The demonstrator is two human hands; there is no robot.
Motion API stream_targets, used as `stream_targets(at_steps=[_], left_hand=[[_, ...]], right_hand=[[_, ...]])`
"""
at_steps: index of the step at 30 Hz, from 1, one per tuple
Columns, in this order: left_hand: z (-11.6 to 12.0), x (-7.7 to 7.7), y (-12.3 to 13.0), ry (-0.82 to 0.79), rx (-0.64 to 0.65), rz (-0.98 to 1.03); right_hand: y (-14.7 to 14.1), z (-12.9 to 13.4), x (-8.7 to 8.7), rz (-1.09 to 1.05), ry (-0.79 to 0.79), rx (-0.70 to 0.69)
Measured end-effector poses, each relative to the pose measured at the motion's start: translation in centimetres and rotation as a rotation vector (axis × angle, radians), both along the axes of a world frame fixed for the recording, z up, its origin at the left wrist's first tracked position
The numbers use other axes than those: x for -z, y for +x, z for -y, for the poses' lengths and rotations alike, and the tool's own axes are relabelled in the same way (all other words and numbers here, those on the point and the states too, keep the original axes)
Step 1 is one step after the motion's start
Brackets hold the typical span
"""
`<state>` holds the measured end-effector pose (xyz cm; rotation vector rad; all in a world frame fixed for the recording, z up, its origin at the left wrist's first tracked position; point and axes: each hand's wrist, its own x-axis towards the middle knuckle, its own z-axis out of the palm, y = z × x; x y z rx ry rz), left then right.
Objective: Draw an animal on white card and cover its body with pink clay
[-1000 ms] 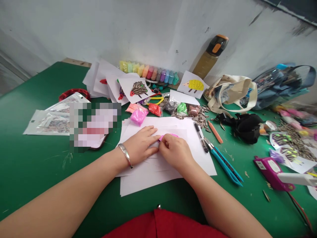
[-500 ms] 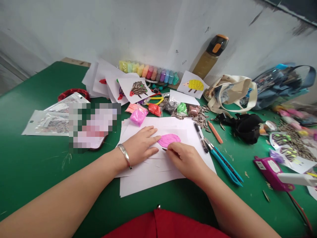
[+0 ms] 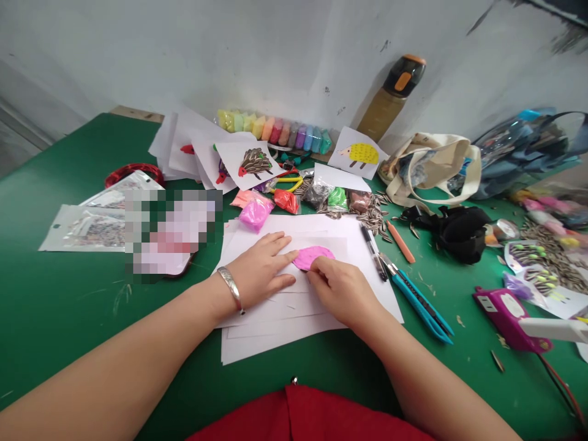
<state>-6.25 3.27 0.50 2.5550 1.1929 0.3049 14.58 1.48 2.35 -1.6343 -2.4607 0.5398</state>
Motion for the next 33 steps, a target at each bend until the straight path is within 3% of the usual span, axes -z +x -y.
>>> stream_targets(at_steps=[11,18,24,29,33], left_hand=[[0.1,-0.2,0.3,0.02,0.008,-0.034],[0.2,0.1,0.1,0.068,0.018,-0.031],[0.2,0.2,0.1,0.077,0.028,-0.037],[0.2,0.1,0.1,0.09,0.029,-0.01],[0.2,0.2,0.1,0.096,0.033,-0.021]], right_hand=[[1.2,-0.2,-0.2,-0.083,-0.066,0.004],[2.2,-0.4,-0.3,0.004,-0.061,0.057],[2.4,-0.3,-0.2,-0.051,-0.082,-0.051],[1.9,-0.6,-0.2,0.003,-0.038,0.013],[1.8,-0.4,-0.2,-0.013,-0.056,-0.018]])
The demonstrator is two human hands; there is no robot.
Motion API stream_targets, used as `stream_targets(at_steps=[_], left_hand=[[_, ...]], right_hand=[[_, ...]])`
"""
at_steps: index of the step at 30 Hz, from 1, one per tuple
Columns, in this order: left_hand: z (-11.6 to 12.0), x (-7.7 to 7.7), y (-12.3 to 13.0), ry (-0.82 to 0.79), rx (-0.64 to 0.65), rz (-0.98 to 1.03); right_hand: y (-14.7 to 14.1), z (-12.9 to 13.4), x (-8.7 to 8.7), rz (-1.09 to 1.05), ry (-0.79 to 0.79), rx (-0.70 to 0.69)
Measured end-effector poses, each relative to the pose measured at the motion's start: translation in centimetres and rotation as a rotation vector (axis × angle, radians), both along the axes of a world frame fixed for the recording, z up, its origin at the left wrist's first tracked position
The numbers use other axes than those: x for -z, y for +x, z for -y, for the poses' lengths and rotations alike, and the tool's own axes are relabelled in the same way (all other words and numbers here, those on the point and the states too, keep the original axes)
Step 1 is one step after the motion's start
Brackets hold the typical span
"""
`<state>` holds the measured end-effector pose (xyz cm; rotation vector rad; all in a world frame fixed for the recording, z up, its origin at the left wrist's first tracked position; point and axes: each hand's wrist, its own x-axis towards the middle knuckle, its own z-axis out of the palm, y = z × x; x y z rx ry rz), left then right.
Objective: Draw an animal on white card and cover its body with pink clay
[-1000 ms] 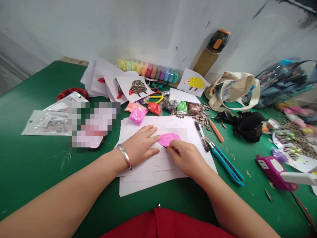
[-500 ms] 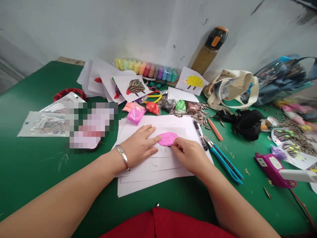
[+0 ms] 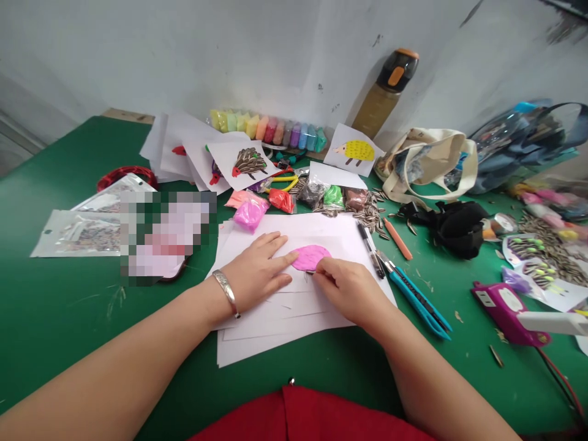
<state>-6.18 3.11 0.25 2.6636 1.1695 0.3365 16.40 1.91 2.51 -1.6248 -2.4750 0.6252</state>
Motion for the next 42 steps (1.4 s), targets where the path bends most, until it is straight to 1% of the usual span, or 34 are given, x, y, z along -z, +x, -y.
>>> stream_targets(at_steps=[6,9,12,15,19,25,29,33,39,42], left_hand=[[-0.1,-0.1,0.0,-0.012,-0.005,-0.004],[0.0,-0.3,0.1,-0.031,-0.007,-0.009],[0.1,-0.3,0.1,-0.027,-0.009,-0.012],[0.3,-0.2,0.1,0.027,-0.01,0.006],[0.5,-0.2,0.3,0.11,-0.001,0.049],[0.7,-0.9,0.6,0.214,0.03,0.114],[0.9,-1.3,0.9,0.251,0.06,0.132],[1.0,-1.1,1.3,0.235,0.077,0.09],[1.3,-0.6,1.7,0.125,0.085,-0.106],[1.3,-0.6,1.6,0.142,0.083,-0.095]], right_hand=[[0.0,-0.1,0.0,-0.004,0.021,0.007],[1.1,-0.5,-0.2,-0.095,-0.028,-0.018],[2.6,-0.9,-0.3,-0.147,-0.055,0.027],[3.4,-1.1,-0.2,-0.162,-0.055,0.046],[3.3,-1.2,0.0,-0.164,-0.04,-0.028],[3.1,-1.1,-0.2,-0.124,-0.039,-0.077],[2.9,-1.1,-0.3,-0.099,-0.037,-0.078],[2.9,-1.2,-0.2,-0.107,-0.042,-0.07],[2.9,-1.3,-0.5,-0.126,-0.05,-0.058],[3.0,-1.3,-0.6,-0.137,-0.056,-0.051]])
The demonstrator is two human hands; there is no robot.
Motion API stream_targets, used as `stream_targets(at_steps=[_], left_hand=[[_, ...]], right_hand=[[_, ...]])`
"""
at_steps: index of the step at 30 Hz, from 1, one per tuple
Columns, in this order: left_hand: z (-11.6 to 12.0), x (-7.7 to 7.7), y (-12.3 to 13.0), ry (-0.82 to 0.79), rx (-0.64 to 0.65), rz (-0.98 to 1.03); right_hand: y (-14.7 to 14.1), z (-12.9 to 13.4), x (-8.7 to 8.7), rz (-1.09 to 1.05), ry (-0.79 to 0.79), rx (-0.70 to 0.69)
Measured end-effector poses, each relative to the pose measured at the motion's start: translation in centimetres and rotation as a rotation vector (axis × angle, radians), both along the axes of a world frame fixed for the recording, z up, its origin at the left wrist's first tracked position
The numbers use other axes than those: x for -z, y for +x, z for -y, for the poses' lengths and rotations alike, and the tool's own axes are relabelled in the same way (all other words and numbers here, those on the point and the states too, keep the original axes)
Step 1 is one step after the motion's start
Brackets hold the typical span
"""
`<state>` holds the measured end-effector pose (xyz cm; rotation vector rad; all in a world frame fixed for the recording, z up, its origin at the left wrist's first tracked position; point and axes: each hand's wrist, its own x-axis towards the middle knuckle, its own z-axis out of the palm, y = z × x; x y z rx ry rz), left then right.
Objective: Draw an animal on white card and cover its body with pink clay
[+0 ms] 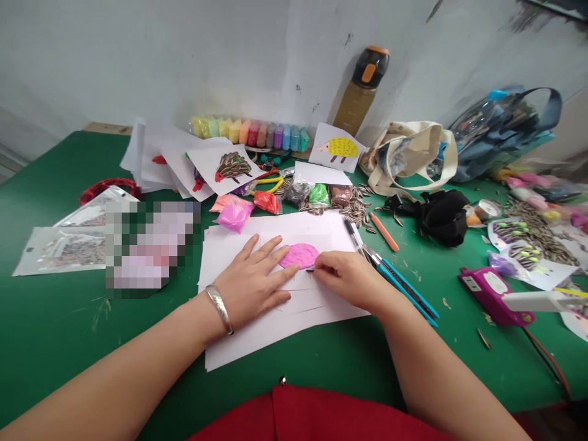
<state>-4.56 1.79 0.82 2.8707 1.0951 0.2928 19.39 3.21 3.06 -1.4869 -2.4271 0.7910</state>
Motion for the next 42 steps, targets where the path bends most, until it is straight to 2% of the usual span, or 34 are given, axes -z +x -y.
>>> stream_targets(at_steps=[7,14,17,20,24,28,35,42], left_hand=[[-0.1,-0.8,-0.6,0.104,0.025,0.136],[0.4,-2.5,-0.1,0.017,0.076,0.06],[0.6,-2.0,0.5,-0.016,0.067,0.007],[0.8,-0.7,0.9,-0.038,0.016,-0.058],[1.0,0.5,1.3,-0.067,-0.037,-0.116],[1.2,0.5,1.2,-0.088,-0.04,-0.083],[2.3,0.0,0.1,-0.084,-0.036,0.031],[2.2,0.6,0.0,-0.039,-0.029,-0.024]], right_hand=[[-0.2,0.1,0.2,0.032,0.04,-0.024],[-0.6,0.3,0.4,0.073,0.069,0.006],[-0.6,0.3,0.3,0.062,0.074,-0.004],[-0.1,0.1,0.1,0.013,0.051,0.005],[0.8,-0.3,-0.1,-0.071,0.013,0.095],[1.3,-0.4,-0.1,-0.106,-0.005,0.16],[0.7,-0.1,0.3,-0.222,0.014,0.173],[0.3,-0.9,1.2,-0.159,0.145,0.223]])
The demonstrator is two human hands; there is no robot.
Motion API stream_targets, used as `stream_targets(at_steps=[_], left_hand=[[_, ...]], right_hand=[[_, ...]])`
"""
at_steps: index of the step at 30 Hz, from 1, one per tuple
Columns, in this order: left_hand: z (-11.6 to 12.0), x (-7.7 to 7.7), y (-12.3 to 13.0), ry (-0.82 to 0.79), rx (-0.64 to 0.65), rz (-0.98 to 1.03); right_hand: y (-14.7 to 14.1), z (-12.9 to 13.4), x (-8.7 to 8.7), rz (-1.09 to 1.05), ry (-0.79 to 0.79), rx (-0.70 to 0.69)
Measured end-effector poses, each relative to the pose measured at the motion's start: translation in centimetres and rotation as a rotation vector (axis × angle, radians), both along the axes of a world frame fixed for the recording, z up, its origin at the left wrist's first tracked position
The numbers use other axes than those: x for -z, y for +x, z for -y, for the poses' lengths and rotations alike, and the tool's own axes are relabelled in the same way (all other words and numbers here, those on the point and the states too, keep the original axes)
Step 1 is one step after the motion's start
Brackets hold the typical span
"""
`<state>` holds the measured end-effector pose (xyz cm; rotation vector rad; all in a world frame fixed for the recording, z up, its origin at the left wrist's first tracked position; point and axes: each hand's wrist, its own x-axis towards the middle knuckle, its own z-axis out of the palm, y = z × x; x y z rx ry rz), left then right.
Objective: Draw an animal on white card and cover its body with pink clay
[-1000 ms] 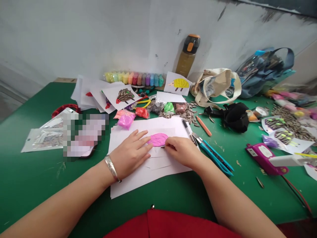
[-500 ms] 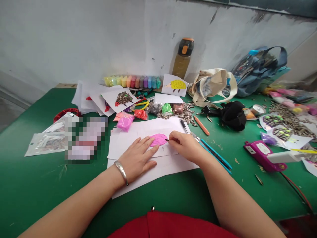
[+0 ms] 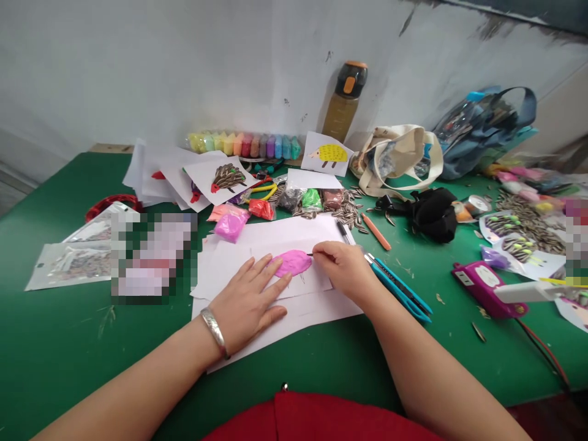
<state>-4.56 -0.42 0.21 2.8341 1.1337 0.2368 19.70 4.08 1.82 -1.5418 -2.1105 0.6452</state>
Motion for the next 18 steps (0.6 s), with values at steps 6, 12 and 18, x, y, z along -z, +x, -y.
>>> stream_targets(at_steps=[6,12,18], left_hand=[[0.0,0.1,0.2,-0.026,-0.022,-0.009],[0.2,0.0,0.3,-0.042,-0.039,0.03],[0.2,0.2,0.3,-0.047,-0.05,0.024]], right_hand=[[-1.1,-0.7,0.2,0.14,0.059,0.037],[-1.9,-0.5,0.4,0.25,0.085,0.0],[-1.6,-0.4,1.0,0.15,0.132,0.061]])
